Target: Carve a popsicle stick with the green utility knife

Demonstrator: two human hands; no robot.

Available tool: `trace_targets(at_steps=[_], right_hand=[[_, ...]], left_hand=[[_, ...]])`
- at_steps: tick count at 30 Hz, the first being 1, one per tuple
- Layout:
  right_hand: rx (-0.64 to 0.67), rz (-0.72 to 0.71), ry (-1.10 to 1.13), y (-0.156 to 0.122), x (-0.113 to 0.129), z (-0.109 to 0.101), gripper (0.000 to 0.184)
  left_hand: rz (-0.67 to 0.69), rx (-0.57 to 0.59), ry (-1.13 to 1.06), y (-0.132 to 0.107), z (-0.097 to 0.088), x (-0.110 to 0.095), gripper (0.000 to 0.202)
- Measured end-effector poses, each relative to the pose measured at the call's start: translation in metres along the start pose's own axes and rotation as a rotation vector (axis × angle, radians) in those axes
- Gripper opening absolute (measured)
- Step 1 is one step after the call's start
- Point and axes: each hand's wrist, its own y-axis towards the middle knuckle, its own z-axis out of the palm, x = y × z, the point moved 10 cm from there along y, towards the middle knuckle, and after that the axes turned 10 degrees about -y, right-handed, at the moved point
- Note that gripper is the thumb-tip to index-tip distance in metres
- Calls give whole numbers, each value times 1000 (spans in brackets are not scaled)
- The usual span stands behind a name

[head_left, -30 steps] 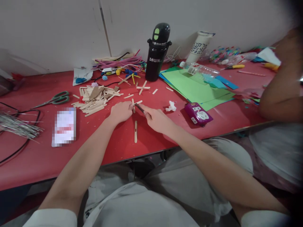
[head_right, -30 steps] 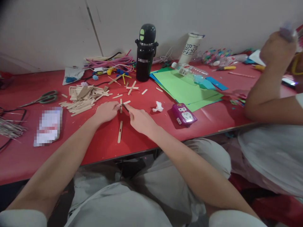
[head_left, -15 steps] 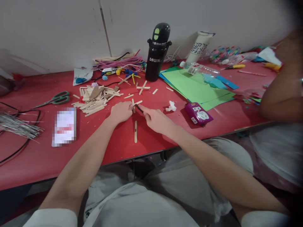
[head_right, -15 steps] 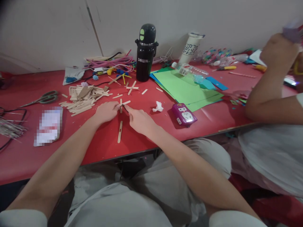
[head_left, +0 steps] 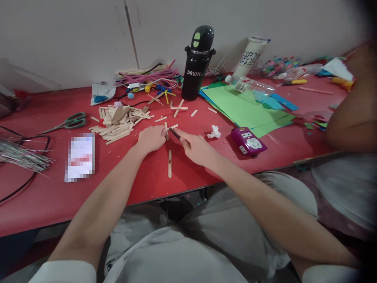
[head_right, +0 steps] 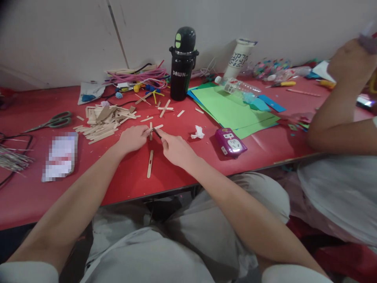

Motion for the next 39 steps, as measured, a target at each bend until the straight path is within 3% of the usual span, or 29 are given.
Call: trace_targets(at_steps=[14, 39], right_hand=[[48, 30, -150, -3, 7, -1, 60], [76, -24, -196, -4, 16, 1, 60]], left_hand=[[-23, -8, 52, 1, 0, 1, 35], [-2, 1, 25, 2, 0, 1, 34]])
